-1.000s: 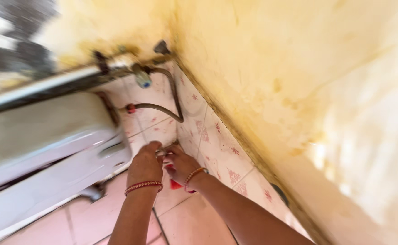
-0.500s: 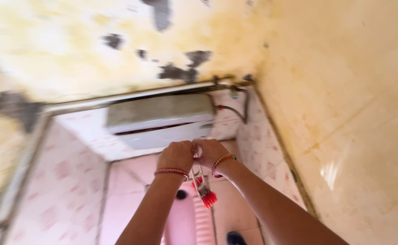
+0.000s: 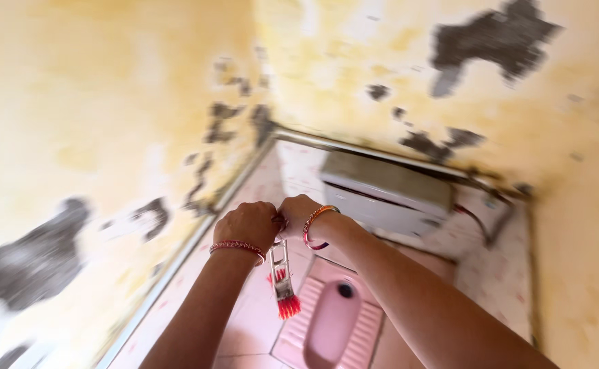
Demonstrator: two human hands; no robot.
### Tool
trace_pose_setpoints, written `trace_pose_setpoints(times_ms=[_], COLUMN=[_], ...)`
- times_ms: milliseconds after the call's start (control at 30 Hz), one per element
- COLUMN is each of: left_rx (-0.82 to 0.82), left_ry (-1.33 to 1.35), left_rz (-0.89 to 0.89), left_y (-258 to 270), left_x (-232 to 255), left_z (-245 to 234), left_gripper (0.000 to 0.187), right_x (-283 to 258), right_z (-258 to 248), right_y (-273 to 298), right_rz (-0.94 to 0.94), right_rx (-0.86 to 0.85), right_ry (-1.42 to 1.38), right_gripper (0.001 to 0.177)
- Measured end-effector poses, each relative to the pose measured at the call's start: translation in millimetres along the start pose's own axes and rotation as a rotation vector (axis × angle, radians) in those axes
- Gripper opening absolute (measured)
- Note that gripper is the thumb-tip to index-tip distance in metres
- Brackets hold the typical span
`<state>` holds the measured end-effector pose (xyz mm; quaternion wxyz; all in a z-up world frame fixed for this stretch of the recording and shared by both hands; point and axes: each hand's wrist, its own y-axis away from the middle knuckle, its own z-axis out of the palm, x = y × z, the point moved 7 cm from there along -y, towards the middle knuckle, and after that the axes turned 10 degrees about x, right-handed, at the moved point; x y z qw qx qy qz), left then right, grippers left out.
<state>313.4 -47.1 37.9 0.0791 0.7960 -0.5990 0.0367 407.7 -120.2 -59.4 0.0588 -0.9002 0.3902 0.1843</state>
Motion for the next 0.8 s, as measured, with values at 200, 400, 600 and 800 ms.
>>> trace_pose_setpoints(times_ms=[200,400,600,800], left_rx=[0.167,0.245,0.323,0.382], left_ry=[-0.057,-0.011,0.044,0.107], left_rz=[-0.131,-0.319,-0.430,-0.399], left_y=[50,88,114,127], left_x=[-60,-104,-136,-172], left_z=[-37,-44,-40,-29], left_gripper=[0.019,0.022,0.031,0.035], right_x=[-98,-161,-209,-244], right_z=[1,-3,1,21], right_y=[-21,-8,11,1], right_rz=[-0.301,-0.249,-0.369,-0.308], right_rx=[0.073,0.106,0.077,-0.053], right_ry=[0.125,-0.079,-0.126,0.046], right_gripper=[0.022,0.018,0.019,0.027])
